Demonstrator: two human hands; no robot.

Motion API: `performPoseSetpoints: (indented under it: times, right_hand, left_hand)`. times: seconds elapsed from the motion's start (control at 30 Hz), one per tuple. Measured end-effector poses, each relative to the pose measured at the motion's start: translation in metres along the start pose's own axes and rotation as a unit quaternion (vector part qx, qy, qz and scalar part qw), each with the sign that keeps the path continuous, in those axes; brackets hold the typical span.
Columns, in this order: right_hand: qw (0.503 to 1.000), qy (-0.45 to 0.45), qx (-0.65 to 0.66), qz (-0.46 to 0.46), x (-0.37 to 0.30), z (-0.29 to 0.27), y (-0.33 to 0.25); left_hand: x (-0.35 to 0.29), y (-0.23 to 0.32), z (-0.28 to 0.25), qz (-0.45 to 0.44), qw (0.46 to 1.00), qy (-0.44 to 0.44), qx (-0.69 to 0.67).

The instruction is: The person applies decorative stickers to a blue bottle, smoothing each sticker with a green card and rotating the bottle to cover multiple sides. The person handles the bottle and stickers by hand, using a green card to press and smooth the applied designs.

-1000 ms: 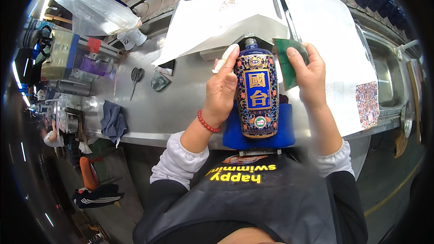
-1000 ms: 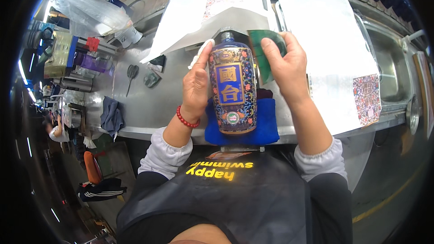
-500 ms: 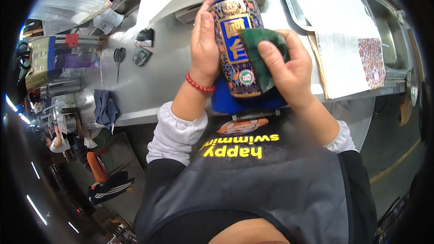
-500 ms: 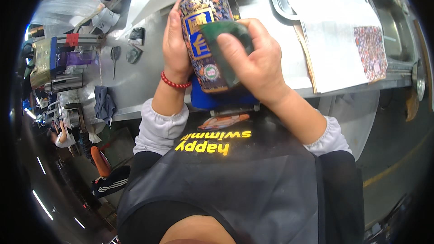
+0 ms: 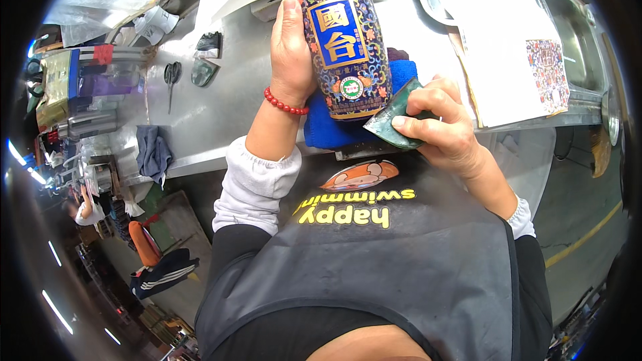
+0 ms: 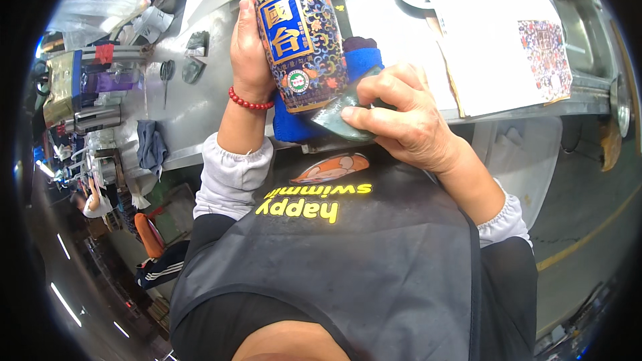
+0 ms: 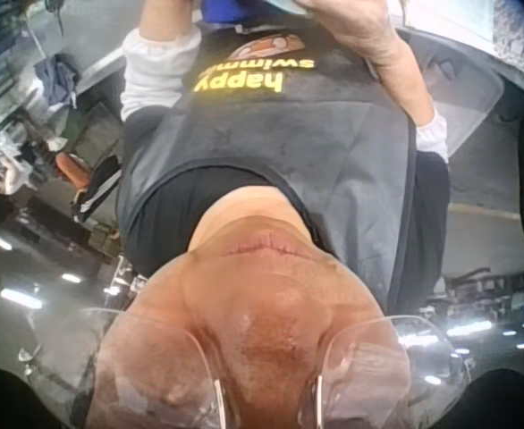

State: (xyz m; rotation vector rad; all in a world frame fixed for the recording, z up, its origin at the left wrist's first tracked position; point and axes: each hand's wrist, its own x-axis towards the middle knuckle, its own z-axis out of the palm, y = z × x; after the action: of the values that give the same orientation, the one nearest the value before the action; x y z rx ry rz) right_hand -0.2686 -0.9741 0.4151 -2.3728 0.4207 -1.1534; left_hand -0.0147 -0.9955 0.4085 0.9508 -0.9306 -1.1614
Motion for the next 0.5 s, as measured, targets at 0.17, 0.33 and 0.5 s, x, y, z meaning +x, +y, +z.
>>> performPoseSetpoints:
  times: [0.17,0.33,0.5]
  right_hand:
    - [0.999,-0.012,-0.013,0.026,0.001,-0.027,-0.003]
    - [0.858,0.175,0.325,0.357,0.016,-0.008,-0.017]
    - [0.922,0.137,0.184,0.312,0.030,0.023,-0.005]
  left_hand:
    - [-0.010,0.012,-0.001,0.066,0.993,0.018,0.097]
    - [-0.076,0.048,0.015,0.239,0.820,-0.132,0.503]
    - [-0.093,0.025,0.025,0.244,0.704,-0.079,0.663]
